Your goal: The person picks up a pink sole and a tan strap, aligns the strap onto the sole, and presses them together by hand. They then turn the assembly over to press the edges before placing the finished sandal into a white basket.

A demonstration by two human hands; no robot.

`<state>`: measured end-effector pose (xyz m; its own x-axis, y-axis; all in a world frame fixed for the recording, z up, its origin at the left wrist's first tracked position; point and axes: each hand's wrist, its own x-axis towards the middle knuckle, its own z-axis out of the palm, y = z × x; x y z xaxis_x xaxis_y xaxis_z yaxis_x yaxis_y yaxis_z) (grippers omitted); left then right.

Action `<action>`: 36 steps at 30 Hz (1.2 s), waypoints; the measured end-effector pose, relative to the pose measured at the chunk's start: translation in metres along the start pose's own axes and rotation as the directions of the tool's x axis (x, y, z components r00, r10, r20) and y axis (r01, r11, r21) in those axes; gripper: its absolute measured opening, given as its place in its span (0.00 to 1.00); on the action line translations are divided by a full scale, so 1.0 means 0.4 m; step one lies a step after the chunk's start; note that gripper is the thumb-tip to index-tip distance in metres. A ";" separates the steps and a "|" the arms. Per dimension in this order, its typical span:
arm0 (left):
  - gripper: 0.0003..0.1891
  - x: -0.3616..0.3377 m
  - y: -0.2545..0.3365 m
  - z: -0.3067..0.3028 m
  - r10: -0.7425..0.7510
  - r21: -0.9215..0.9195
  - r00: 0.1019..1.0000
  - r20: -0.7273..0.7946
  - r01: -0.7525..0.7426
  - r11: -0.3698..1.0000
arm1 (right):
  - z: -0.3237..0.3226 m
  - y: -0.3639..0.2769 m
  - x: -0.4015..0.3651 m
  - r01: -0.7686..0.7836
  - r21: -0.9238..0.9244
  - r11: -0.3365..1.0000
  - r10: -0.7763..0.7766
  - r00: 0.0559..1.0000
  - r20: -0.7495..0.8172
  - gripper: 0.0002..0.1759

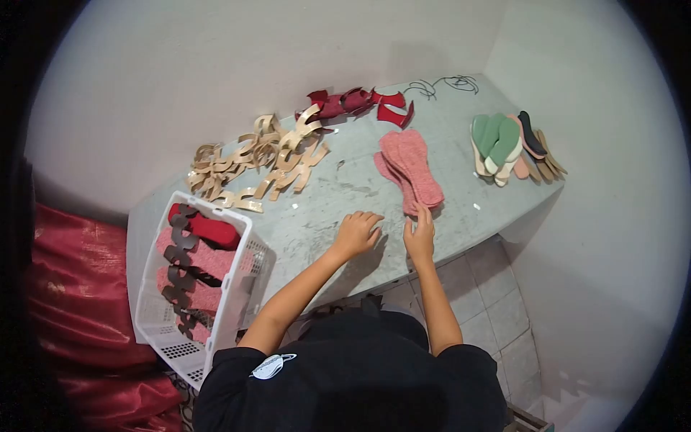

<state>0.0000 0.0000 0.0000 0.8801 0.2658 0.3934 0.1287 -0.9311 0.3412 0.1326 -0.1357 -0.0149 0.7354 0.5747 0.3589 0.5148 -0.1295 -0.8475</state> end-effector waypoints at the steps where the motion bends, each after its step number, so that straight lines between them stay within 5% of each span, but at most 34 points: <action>1: 0.33 -0.015 0.001 0.006 -0.002 -0.013 1.000 0.001 0.002 1.000 | 0.006 0.002 -0.004 -0.029 -0.139 0.990 0.026 0.999 -0.026 0.24; 6: 0.35 0.096 0.062 0.085 -0.110 -0.221 0.993 0.033 0.114 0.969 | -0.056 0.064 0.093 -0.062 -0.529 0.847 0.021 0.996 -0.083 0.25; 12: 0.38 0.166 0.047 0.145 -0.152 -0.485 0.978 0.144 0.204 0.850 | -0.051 0.117 0.140 -0.044 -0.524 0.851 0.012 0.998 -0.063 0.36; 14: 0.36 0.175 0.047 0.138 -0.188 -0.675 0.963 0.192 0.269 0.687 | -0.048 0.124 0.147 -0.044 -0.483 0.875 0.024 0.999 -0.049 0.38; 19: 0.34 0.166 0.021 0.128 -0.201 -0.713 0.932 0.300 0.359 0.603 | -0.060 0.086 0.162 -0.096 -0.509 0.855 0.101 0.995 -0.018 0.39; 21: 0.34 0.167 0.010 0.142 -0.210 -0.725 0.909 0.360 0.414 0.550 | -0.062 0.061 0.171 -0.045 -0.534 0.844 0.022 0.999 -0.050 0.38; 24: 0.32 0.164 -0.010 0.161 -0.252 -0.828 0.906 0.339 0.415 0.377 | -0.063 0.007 0.170 -0.008 -0.482 0.876 -0.056 0.991 -0.118 0.37; 26: 0.28 0.183 -0.005 0.122 -0.386 -0.844 0.772 0.504 0.535 -0.034 | -0.044 -0.016 0.160 -0.006 -0.403 0.915 -0.060 0.987 -0.151 0.36; 27: 0.28 0.186 -0.004 0.100 -0.393 -0.847 0.772 0.499 0.530 -0.035 | -0.026 -0.023 0.144 0.009 -0.399 0.917 -0.095 0.976 -0.196 0.35; 29: 0.24 0.180 -0.017 0.057 -0.419 -0.800 0.689 0.591 0.437 -0.410 | 0.012 -0.042 0.111 0.042 -0.384 0.922 -0.136 0.965 -0.223 0.35; 34: 0.19 0.082 -0.104 0.029 -0.515 -0.870 0.710 0.480 0.306 -0.387 | 0.113 -0.086 0.019 0.227 -0.221 0.948 -0.231 0.973 0.008 0.36; 36: 0.19 0.029 -0.122 0.025 -0.696 -0.957 0.660 0.282 0.242 -0.158 | 0.149 -0.091 -0.004 0.326 -0.190 0.926 -0.300 0.942 0.150 0.38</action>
<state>0.0086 0.0462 -0.0208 0.6203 0.7532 -0.2190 -0.2444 0.4509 0.8584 0.0865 -0.0836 -0.0080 0.4722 0.7012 0.5342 0.8000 -0.0862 -0.5938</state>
